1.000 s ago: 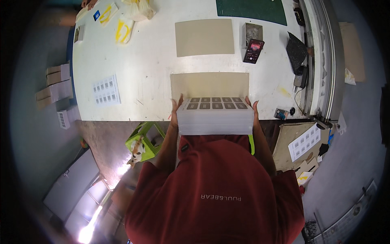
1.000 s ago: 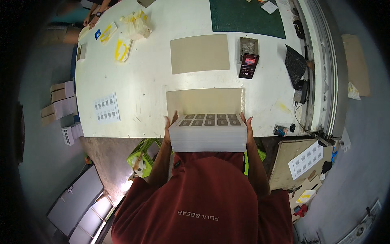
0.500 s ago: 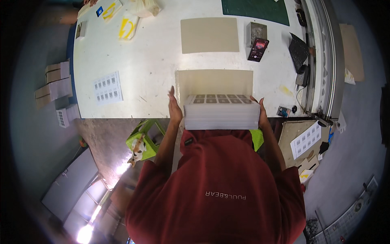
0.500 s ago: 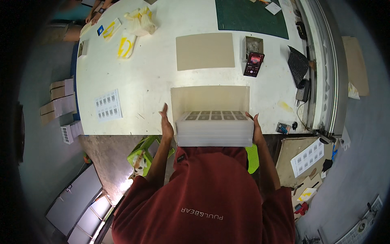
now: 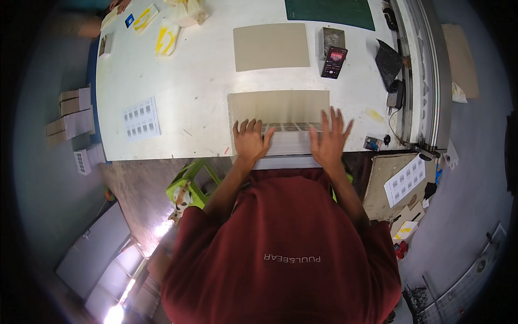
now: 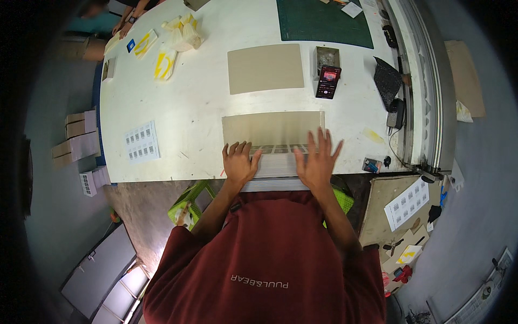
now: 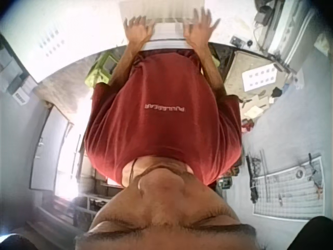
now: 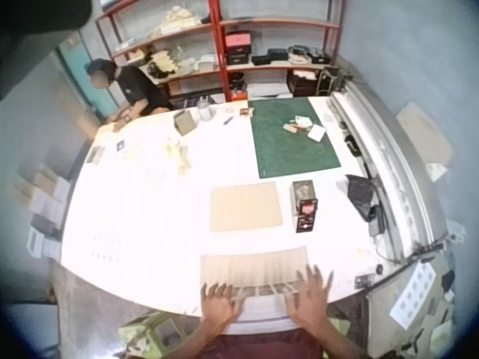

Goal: The person picks up sheets of stickers from a table, carries them to a blue pallet, stacks them, and then returns to the table to handle more sticker sheets. The person also briefly touches a cat on a stool.

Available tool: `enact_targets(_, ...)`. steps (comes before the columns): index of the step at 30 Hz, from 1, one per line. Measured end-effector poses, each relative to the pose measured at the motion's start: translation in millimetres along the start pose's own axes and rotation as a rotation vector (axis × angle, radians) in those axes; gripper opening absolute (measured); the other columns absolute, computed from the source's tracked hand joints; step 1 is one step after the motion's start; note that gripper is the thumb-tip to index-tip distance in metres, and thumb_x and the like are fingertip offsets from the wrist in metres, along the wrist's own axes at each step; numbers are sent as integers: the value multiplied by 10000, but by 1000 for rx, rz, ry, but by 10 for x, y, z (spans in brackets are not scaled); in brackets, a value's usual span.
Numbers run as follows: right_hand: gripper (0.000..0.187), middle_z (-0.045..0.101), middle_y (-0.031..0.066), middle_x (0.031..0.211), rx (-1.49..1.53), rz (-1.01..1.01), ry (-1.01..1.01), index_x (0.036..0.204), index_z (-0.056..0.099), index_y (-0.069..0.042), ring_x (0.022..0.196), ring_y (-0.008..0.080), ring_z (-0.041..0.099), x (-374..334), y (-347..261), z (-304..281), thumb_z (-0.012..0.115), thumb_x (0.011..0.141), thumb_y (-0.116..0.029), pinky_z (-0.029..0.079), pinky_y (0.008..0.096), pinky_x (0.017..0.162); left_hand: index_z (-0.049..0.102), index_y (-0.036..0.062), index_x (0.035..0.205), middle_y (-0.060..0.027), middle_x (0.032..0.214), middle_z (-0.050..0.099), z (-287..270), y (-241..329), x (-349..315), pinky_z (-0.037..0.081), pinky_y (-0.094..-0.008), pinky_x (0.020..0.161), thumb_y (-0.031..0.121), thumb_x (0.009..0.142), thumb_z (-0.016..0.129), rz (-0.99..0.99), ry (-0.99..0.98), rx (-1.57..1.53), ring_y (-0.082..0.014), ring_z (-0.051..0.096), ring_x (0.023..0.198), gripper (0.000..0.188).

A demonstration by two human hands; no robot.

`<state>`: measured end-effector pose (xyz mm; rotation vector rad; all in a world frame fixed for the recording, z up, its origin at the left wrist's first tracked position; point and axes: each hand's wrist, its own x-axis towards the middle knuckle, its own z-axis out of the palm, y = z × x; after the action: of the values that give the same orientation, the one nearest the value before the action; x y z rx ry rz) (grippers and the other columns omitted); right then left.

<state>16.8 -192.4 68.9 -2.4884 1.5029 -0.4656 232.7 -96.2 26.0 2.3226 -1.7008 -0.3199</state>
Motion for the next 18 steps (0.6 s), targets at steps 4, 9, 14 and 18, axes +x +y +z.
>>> enact_targets(4,545,533,248,1261,-112,-40,-128,1174,611,9,1304,411,373,-88,70,312,473,934,-460,70,687,1079,680,14,937,-144,879,681,2,24,-60,379,-509,920,459,886,555,7,-87,-22,-318,614,899,465)
enact_targets(9,513,546,246,1228,-6,-3,-300,1154,614,14,1297,406,376,-332,159,209,471,946,-432,61,701,1070,655,0,961,-160,887,640,-21,18,-127,371,-494,913,459,880,567,28,-36,-37,-332,580,889,474)
enact_targets(14,489,557,229,1202,-70,-108,-156,1143,603,15,1252,395,418,-353,146,62,519,926,-415,78,690,1075,610,2,1032,-162,1000,594,-108,32,-330,355,-494,937,464,876,570,91,10,3,-331,537,959,488)
enact_targets(18,441,561,196,1218,41,-41,-224,1129,607,-14,1204,346,470,-367,236,119,575,899,-389,161,641,1083,597,11,1060,-157,1018,584,-104,66,-313,354,-489,942,454,873,578,80,-9,-4,-330,529,975,482)
